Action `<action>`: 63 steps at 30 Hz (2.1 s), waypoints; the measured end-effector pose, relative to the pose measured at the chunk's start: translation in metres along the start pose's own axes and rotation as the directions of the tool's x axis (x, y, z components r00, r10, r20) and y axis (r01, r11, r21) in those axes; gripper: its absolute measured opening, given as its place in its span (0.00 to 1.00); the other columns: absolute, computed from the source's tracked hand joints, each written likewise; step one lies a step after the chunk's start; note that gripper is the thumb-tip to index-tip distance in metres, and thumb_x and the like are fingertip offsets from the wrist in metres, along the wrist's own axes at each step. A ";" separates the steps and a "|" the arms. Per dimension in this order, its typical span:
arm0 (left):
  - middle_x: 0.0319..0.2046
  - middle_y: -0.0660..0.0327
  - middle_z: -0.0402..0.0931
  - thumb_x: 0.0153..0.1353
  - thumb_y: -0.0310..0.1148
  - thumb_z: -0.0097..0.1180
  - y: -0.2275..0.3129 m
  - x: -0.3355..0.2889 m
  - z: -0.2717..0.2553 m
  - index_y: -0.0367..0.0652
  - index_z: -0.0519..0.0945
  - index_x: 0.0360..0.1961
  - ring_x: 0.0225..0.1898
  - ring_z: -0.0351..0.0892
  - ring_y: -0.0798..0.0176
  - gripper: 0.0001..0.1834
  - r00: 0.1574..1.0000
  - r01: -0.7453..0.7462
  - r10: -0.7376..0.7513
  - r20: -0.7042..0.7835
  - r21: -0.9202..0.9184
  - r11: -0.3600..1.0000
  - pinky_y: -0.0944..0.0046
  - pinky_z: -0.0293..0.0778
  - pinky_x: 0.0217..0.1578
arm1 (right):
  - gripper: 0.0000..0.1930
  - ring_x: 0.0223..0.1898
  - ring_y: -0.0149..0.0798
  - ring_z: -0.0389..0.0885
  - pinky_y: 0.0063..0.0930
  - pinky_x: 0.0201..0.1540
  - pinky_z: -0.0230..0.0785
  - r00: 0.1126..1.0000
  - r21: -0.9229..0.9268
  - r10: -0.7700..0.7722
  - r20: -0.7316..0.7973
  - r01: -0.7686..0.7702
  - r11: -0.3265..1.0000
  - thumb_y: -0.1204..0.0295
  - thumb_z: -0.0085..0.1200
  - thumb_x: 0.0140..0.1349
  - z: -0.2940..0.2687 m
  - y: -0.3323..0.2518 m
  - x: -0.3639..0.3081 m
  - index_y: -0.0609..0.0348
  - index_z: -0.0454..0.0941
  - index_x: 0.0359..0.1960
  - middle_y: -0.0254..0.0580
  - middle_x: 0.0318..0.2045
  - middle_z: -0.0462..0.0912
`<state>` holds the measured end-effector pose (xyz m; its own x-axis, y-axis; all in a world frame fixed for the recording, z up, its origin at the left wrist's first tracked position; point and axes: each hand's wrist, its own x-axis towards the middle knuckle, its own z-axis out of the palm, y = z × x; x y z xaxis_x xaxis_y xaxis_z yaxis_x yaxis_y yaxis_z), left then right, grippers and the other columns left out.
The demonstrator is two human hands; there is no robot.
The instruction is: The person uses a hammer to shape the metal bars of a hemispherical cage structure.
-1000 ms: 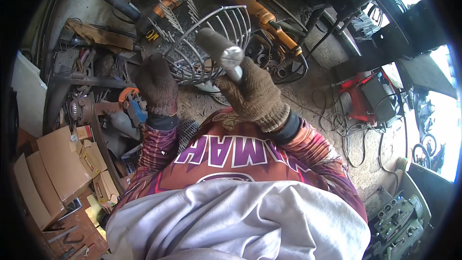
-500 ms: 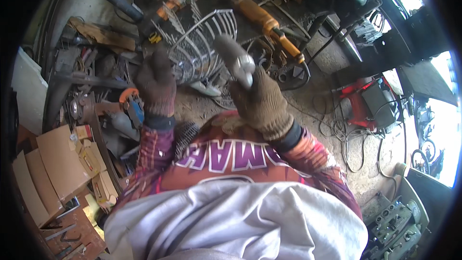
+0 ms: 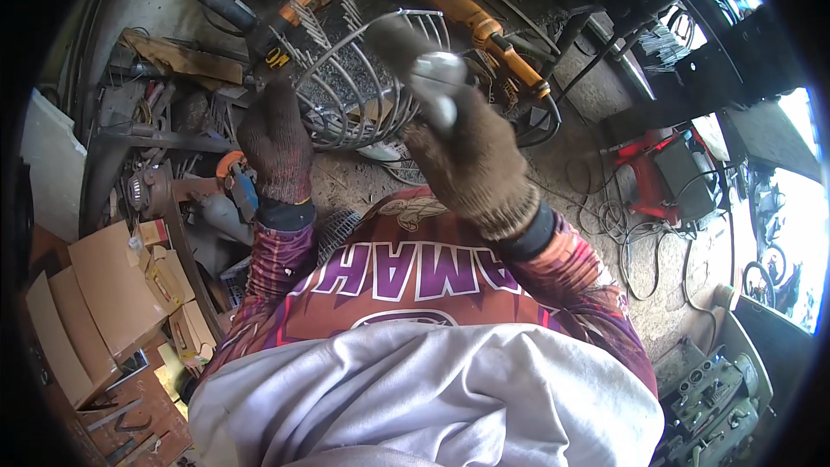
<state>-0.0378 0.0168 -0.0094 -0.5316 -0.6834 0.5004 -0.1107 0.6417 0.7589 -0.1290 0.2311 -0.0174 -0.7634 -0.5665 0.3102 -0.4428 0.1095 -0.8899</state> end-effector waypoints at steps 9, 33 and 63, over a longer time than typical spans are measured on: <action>0.17 0.59 0.72 0.68 0.46 0.54 -0.001 0.007 -0.006 0.36 0.78 0.25 0.22 0.66 0.68 0.23 0.996 -0.088 0.088 0.009 0.024 0.996 0.59 0.64 0.25 | 0.18 0.39 0.54 0.84 0.42 0.41 0.75 0.991 0.005 0.123 0.059 -0.124 0.992 0.69 0.59 0.59 0.001 -0.009 0.002 0.60 0.72 0.49 0.56 0.37 0.82; 0.25 0.53 0.75 0.69 0.40 0.51 -0.025 -0.005 -0.005 0.35 0.77 0.34 0.26 0.74 0.57 0.16 0.998 -0.066 0.066 0.007 0.138 0.988 0.55 0.67 0.29 | 0.24 0.35 0.36 0.81 0.32 0.42 0.75 0.994 0.370 0.102 0.035 -0.108 0.923 0.64 0.60 0.63 -0.003 0.008 -0.009 0.64 0.69 0.55 0.41 0.35 0.81; 0.18 0.63 0.67 0.69 0.46 0.52 -0.027 -0.013 -0.006 0.36 0.77 0.26 0.24 0.63 0.69 0.23 0.990 0.077 -0.092 -0.111 -0.128 0.989 0.60 0.60 0.25 | 0.17 0.34 0.37 0.80 0.32 0.41 0.73 0.947 0.001 -0.319 -0.040 0.319 0.948 0.69 0.57 0.62 -0.008 0.004 -0.018 0.63 0.72 0.50 0.45 0.35 0.80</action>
<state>-0.0226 0.0058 -0.0341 -0.4227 -0.7739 0.4717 -0.0430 0.5370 0.8425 -0.1212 0.2480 -0.0239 -0.6006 -0.5390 0.5905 -0.6624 -0.0781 -0.7451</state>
